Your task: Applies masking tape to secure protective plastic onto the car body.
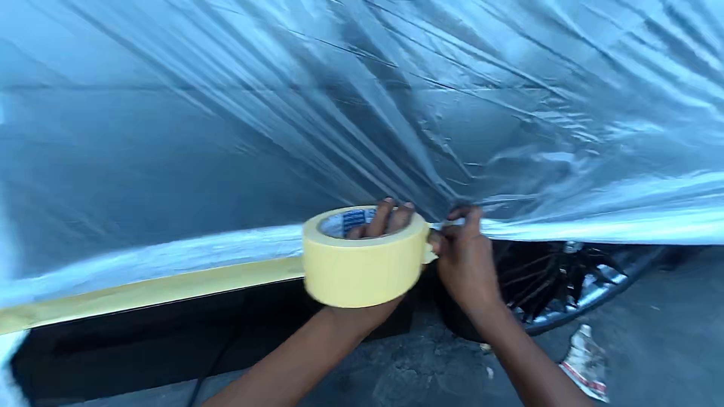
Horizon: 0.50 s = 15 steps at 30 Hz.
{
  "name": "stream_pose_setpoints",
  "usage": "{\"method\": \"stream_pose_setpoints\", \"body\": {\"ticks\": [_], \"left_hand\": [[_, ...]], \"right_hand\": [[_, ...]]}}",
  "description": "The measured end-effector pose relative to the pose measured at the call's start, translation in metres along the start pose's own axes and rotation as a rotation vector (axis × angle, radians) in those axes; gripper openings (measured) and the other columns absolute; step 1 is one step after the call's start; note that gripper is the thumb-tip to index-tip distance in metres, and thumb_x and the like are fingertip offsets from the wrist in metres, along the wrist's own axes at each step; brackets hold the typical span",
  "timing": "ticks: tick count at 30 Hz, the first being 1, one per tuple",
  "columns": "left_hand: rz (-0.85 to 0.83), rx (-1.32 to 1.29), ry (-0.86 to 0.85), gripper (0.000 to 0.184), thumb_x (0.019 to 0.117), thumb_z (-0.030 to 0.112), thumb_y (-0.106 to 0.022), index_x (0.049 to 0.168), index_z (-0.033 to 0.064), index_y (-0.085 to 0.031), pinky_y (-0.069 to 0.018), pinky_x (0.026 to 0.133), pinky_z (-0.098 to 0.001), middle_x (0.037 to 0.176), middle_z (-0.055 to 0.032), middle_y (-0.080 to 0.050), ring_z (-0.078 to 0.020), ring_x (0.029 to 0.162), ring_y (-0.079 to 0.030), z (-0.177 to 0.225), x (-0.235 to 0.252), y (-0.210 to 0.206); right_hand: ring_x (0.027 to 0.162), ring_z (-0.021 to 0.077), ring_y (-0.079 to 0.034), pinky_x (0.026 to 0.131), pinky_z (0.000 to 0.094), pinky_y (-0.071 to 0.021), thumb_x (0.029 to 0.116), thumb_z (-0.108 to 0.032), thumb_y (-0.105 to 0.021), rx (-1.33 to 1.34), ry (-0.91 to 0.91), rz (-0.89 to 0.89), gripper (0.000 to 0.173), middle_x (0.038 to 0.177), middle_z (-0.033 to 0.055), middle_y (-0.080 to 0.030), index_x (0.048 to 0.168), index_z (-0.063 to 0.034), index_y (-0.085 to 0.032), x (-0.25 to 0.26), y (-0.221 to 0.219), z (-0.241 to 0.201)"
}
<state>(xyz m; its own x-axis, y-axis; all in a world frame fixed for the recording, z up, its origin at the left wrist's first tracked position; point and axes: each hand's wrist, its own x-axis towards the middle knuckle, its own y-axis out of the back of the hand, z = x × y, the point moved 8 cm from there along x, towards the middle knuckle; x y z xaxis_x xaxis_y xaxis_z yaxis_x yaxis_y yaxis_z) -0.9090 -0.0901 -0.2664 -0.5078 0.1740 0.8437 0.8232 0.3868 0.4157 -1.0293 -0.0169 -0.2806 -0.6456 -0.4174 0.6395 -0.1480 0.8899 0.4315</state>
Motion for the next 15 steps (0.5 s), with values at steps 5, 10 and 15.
{"method": "stream_pose_setpoints", "body": {"ticks": [5,10,15], "left_hand": [[0.051,-0.158,0.027,0.029,0.1008,0.033,-0.061,0.121,0.0135,-0.068,-0.0358,0.108,-0.0457,0.144,-0.0099,-0.058,-0.0265,0.136,-0.049,-0.004,0.001,0.004],[0.142,-0.330,0.059,0.033,0.0941,0.029,-0.070,0.124,0.0167,-0.073,-0.0284,0.120,-0.0368,0.143,-0.0045,-0.059,-0.0192,0.142,-0.045,-0.025,-0.029,-0.004],[-0.255,-0.848,0.568,0.029,0.0944,0.001,-0.065,0.105,-0.0257,-0.058,-0.0540,0.091,-0.0190,0.101,-0.0246,-0.068,-0.0097,0.098,-0.069,-0.050,-0.028,-0.011]], "right_hand": [[0.050,0.0260,-0.063,0.044,0.0441,-0.0509,0.0962,-0.020,-0.068,-0.393,0.164,-0.001,0.029,0.060,0.0041,-0.060,0.120,-0.0081,-0.056,0.008,0.016,-0.010],[0.049,0.0216,-0.059,0.040,0.0373,-0.0443,0.0871,-0.027,-0.074,-0.602,0.460,0.108,0.025,0.062,0.0029,-0.058,0.102,-0.0100,-0.063,0.016,0.026,-0.029],[0.061,0.0179,-0.065,0.049,0.0341,-0.0496,0.0913,-0.030,-0.070,-0.505,0.487,0.091,0.018,0.073,0.0002,-0.065,0.100,-0.0150,-0.066,0.019,0.014,-0.015]]}}
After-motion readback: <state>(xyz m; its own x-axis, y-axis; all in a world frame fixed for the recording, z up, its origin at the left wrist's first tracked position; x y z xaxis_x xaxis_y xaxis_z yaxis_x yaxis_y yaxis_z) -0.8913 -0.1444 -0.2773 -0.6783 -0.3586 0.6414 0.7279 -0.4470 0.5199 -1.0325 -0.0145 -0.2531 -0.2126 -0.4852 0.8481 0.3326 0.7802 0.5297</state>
